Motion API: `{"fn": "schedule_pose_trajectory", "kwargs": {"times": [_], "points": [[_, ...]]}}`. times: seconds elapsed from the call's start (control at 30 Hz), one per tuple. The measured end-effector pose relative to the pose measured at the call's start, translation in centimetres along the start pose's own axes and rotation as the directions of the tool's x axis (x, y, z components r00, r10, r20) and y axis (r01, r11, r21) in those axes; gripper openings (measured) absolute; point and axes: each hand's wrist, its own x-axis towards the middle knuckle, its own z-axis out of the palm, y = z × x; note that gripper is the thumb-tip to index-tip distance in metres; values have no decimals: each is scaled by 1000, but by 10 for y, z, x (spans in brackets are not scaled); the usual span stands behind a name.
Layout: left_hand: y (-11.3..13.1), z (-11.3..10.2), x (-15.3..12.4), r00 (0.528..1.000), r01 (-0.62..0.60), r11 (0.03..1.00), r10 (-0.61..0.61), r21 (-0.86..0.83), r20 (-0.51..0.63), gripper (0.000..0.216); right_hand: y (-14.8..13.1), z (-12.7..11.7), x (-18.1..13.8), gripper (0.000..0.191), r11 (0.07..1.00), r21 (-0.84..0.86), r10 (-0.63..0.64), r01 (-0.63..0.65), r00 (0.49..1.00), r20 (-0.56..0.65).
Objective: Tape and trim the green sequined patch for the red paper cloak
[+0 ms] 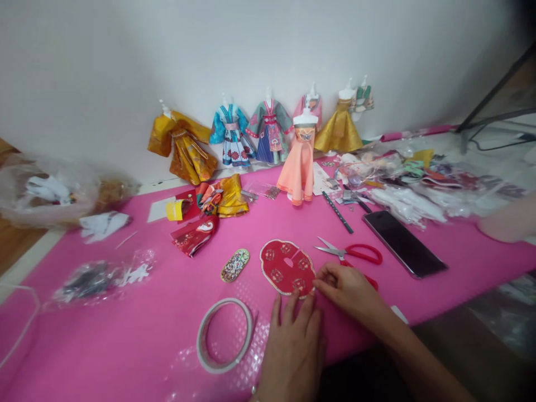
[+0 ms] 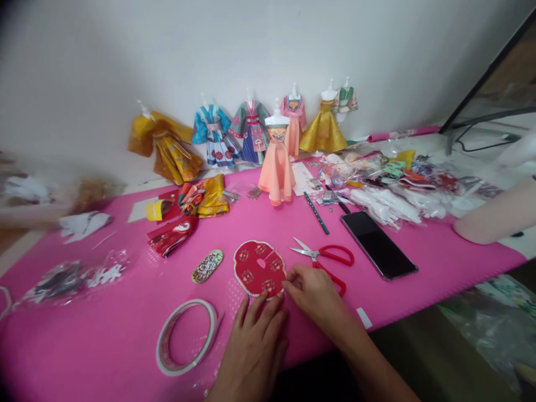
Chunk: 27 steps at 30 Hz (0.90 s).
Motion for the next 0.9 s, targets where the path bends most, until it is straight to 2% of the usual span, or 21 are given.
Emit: {"fn": "schedule_pose_trajectory", "kwargs": {"times": [0.17,0.4,0.47,0.53,0.63,0.7,0.8,0.9], "points": [[-1,-1,-1,999,-22,1000,22,9,31,33,1,4,2,9,999,-32,2,-3,999,-36],[-4,-5,-3,999,-34,999,34,-28,17,33,3,3,0,15,998,11,-64,65,997,-48],[-5,-5,-6,999,-41,998,40,-47,-31,30,3,1,-5,20,996,24,-89,90,995,-49],[-6,-4,-9,991,-55,996,45,-69,-128,27,5,-1,-12,22,993,10,-114,115,991,-68],[-7,0,-14,955,-90,992,61,-89,-289,27,9,-1,-21,24,981,-54,-190,185,975,-112],[-7,2,-16,937,-104,990,68,-90,-342,28,10,3,-25,27,961,-98,-270,260,956,-116],[-4,2,-17,938,-58,995,26,-84,-344,26,9,10,-32,35,920,-158,-376,360,922,-91],[1,1,-15,955,15,998,-32,-60,-293,24,7,17,-37,39,886,-225,-431,405,899,-77]]}}
